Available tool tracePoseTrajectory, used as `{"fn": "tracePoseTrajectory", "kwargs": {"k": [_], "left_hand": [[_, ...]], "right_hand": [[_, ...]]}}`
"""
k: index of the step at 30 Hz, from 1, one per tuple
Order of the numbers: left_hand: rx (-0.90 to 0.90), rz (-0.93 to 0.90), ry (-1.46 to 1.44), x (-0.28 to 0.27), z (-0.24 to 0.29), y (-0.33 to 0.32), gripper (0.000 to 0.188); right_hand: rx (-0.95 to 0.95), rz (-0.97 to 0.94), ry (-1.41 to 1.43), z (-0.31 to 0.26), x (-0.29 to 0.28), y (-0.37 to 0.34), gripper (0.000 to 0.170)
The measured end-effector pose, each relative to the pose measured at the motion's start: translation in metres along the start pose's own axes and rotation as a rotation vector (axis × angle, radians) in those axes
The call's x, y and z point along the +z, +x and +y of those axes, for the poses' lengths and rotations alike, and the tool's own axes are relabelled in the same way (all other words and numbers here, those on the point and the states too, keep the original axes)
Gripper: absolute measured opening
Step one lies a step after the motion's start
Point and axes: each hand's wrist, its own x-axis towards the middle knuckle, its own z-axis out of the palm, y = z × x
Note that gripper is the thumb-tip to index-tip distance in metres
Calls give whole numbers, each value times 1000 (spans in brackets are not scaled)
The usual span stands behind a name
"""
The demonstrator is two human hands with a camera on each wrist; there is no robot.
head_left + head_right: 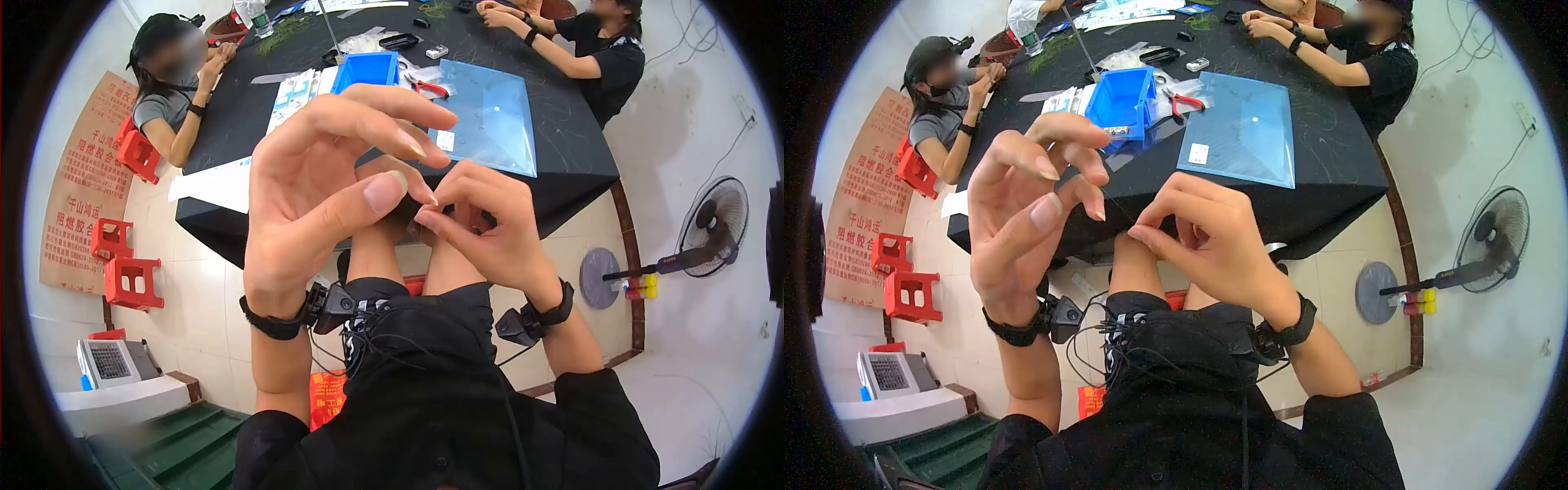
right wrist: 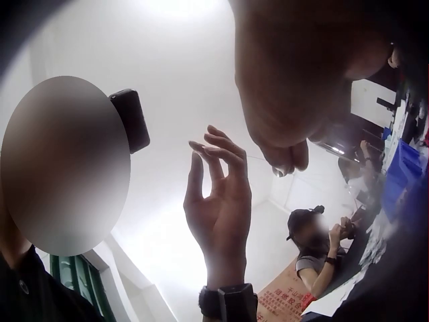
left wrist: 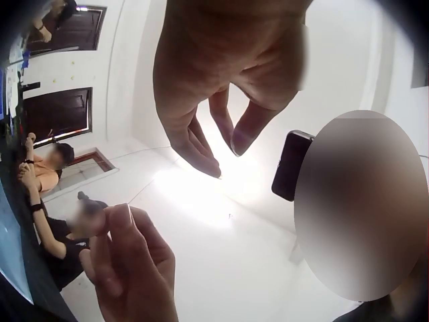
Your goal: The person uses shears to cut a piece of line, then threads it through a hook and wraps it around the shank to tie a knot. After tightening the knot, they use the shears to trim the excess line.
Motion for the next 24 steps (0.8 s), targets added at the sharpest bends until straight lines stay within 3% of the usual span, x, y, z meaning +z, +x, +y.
{"fn": "tracePoseTrajectory", "kwargs": {"k": [6,9,10,11,13,15,18,19,21,24], "left_hand": [[2,-20,14,1,4,-4,21],[-4,-32,7,2,7,-4,21],[-8,-30,5,3,7,-3,21],[-11,-28,3,4,8,-3,21],[-4,-23,-11,5,8,0,21],[-1,-20,-22,5,9,0,21],[1,-33,-29,4,12,1,20],[1,-42,-29,5,13,0,20],[-2,-41,-43,7,14,0,19],[-4,-31,-49,8,17,-1,18]], "right_hand": [[111,-155,117,0,5,-7,10],[45,-75,251,16,8,-7,15],[140,-97,439,31,10,-8,34],[140,-97,439,39,14,-10,34],[345,-56,722,49,22,-8,53],[345,-130,709,58,32,-11,62],[625,-100,1305,50,54,-12,65],[621,-101,1304,55,62,-15,65],[421,-294,2137,66,82,-23,70],[503,-278,2117,56,90,-29,72]]}}
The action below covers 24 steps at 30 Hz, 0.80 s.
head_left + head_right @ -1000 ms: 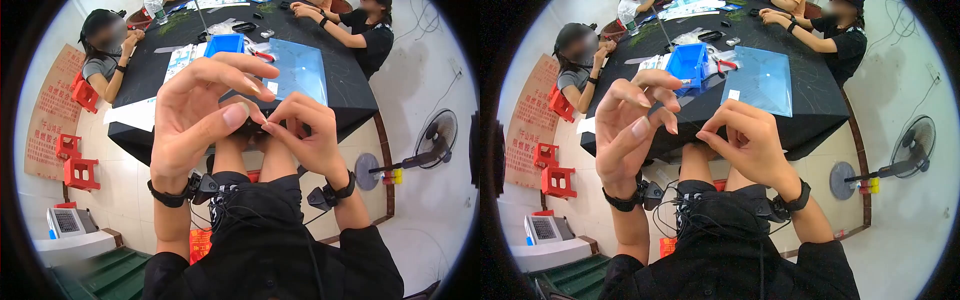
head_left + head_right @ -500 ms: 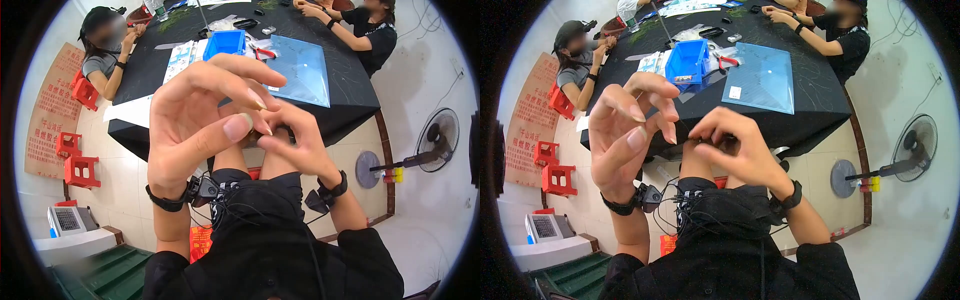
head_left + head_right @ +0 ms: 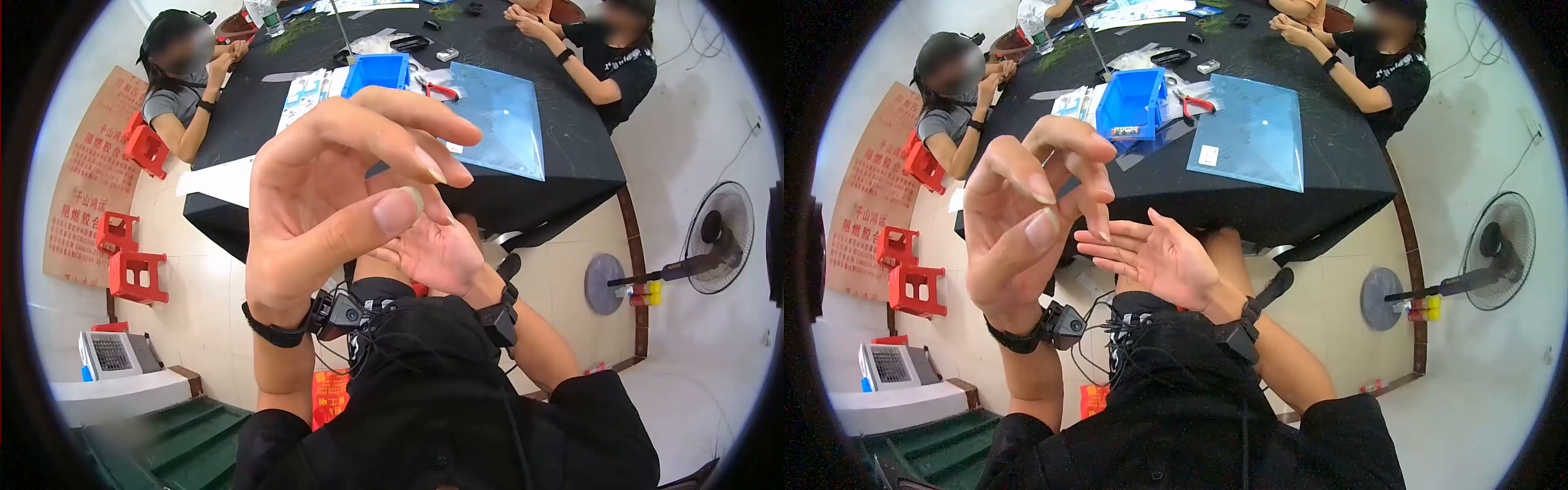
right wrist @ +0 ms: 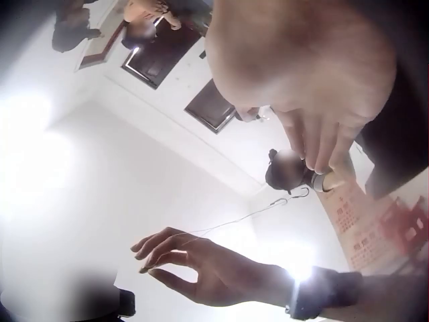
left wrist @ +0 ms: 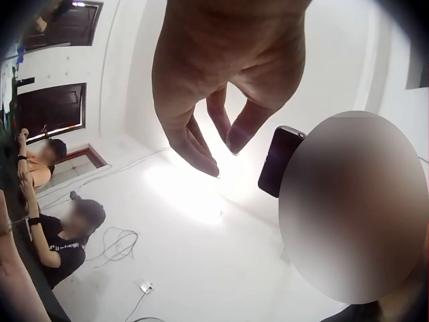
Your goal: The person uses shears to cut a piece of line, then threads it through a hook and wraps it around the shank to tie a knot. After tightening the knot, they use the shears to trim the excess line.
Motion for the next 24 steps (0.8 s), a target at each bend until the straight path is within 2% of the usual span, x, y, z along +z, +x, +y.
{"fn": "tracePoseTrajectory", "kwargs": {"k": [2,4,11,13,16,20,24], "left_hand": [[5,-3,5,-1,0,-1,18],[1,-10,21,-4,1,-2,18],[-7,20,29,-6,-2,-4,19],[-5,26,35,-6,-2,-4,18],[-8,24,37,-7,-4,-5,19],[-5,35,44,-6,-6,-3,18],[54,-4,155,-4,-11,-1,15]], "right_hand": [[11,17,-16,2,13,0,72],[7,171,-266,1,31,-1,72],[-18,59,-245,-3,38,-7,69],[21,151,-277,-4,41,-8,65],[35,187,-366,-4,44,-8,63],[23,159,-389,-4,43,-9,62],[-1,212,-456,-5,48,-10,62]]}}
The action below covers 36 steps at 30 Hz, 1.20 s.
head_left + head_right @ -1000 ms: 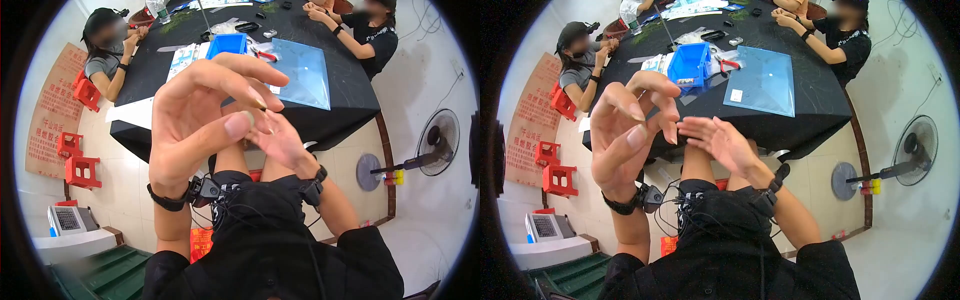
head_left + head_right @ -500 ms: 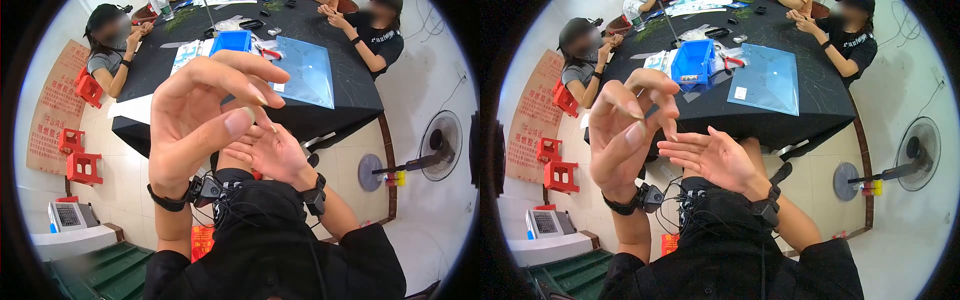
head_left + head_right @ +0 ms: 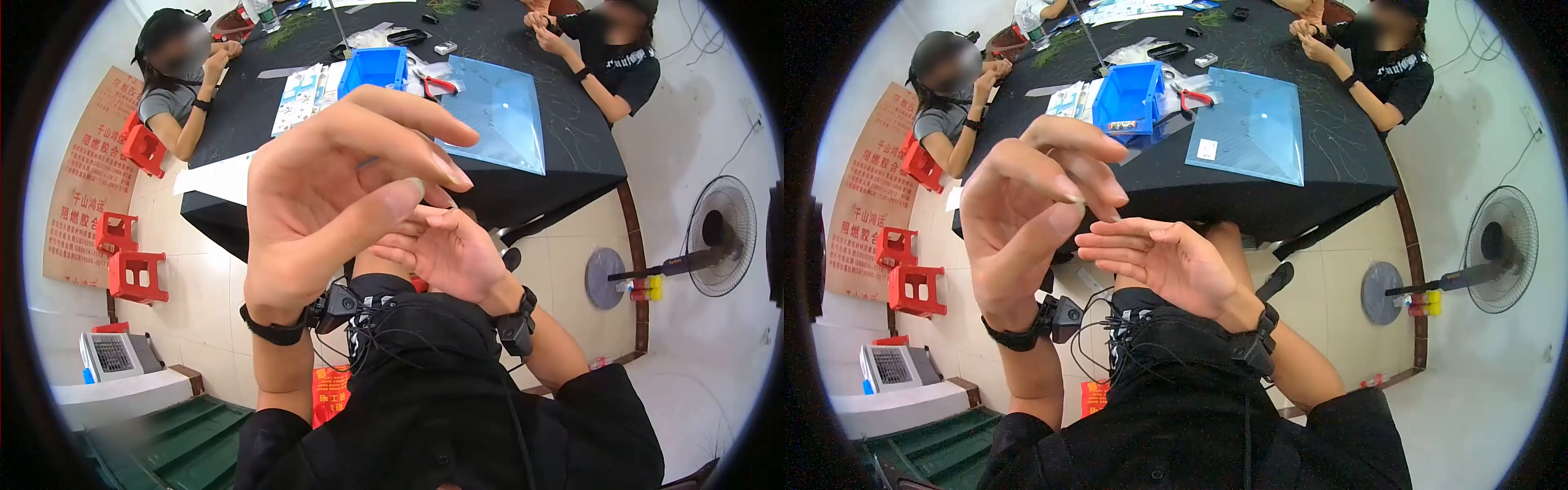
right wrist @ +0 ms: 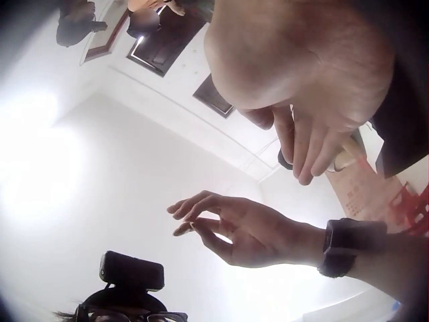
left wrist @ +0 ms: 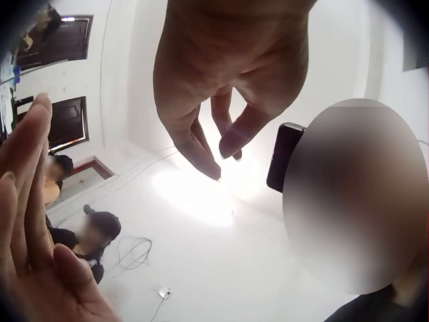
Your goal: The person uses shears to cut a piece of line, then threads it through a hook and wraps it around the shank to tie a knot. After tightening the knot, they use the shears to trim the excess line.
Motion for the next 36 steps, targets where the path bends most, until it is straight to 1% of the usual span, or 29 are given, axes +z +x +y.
{"fn": "tracePoseTrajectory", "kwargs": {"k": [5,11,14,17,19,20,23,26,29,31,35,36], "left_hand": [[11,13,9,5,-4,0,14],[-14,28,-35,3,-5,1,15],[3,2,-17,1,-6,2,16],[12,-11,-6,1,-7,2,16],[13,-10,-16,1,-9,2,16],[13,-10,-19,0,-10,3,15],[14,-9,-22,0,-10,3,15],[4,-8,-28,0,-9,4,15],[8,-9,-16,0,-8,5,14],[6,-2,-10,0,-7,5,14],[1,-1,-7,0,-8,6,13],[10,-8,-13,0,-9,6,14]], "right_hand": [[-35,45,-62,-2,2,-1,61],[-73,13,-47,-4,2,-1,61],[-71,32,-95,-5,2,-1,60],[-41,28,-51,-4,-1,-3,58],[20,70,-44,-4,-2,-4,58],[19,71,-43,-3,-4,-3,58],[72,66,-19,-1,-9,-4,61],[125,55,-58,-2,-10,-5,65],[177,-2,-66,-5,-12,-8,68],[204,-47,-128,-9,-14,-11,72],[189,-67,-106,-9,-16,-13,76],[161,-88,-60,-7,-17,-12,78]]}}
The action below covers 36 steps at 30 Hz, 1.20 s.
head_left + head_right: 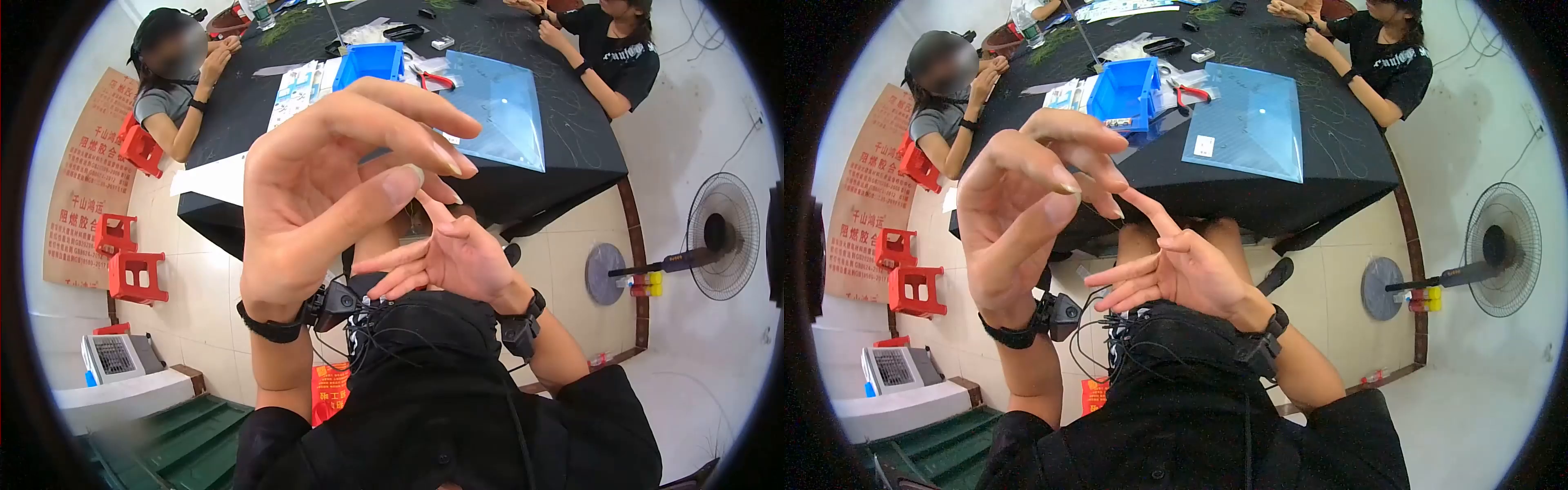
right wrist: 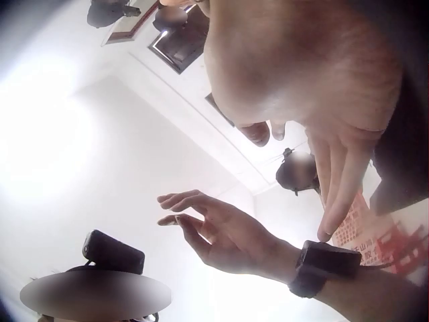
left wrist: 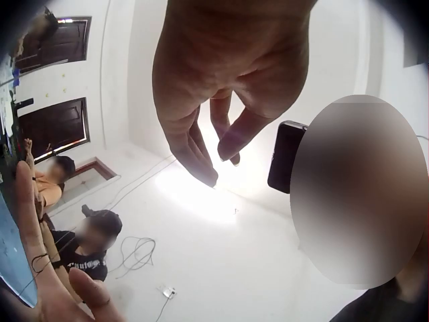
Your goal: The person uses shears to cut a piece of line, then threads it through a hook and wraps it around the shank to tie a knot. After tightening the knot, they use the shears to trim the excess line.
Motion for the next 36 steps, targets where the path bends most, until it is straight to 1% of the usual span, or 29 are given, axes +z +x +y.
{"fn": "tracePoseTrajectory", "kwargs": {"k": [1,5,8,11,13,14,16,17,19,20,22,29,32,36], "left_hand": [[4,-3,-3,0,-1,0,14],[6,-5,-13,0,-4,-1,15],[30,-32,10,-3,-7,-1,15],[16,-13,-4,-3,-6,-2,14],[1,-4,10,-4,-5,-3,13],[-1,-1,11,-4,-4,-4,13],[-9,3,17,-5,-5,-5,13],[-9,3,17,-4,-5,-6,13],[-23,13,-6,-4,-5,-6,13],[-23,12,-6,-5,-6,-6,13],[-9,0,0,-6,-8,-7,13],[-12,-10,-10,-5,-9,-8,13],[-23,-4,-17,-5,-9,-8,14],[-44,-1,-17,-7,-9,-10,15]], "right_hand": [[-31,-24,43,2,0,0,80],[-67,-33,66,2,3,-2,83],[-88,-40,30,1,7,-3,88],[-81,-43,-25,-4,9,-7,91],[-2,-93,-173,-17,9,-14,75],[0,-94,-171,-24,5,-17,75],[-128,39,-461,-37,9,-17,49],[-256,258,-585,-36,20,-20,31],[-333,444,-901,-41,30,-19,31],[-334,445,-901,-41,30,-17,31],[-446,443,-1079,-41,30,-14,32],[-563,426,-1139,-45,34,6,26],[-596,391,-1062,-47,34,13,19],[-609,355,-1145,-50,30,18,13]]}}
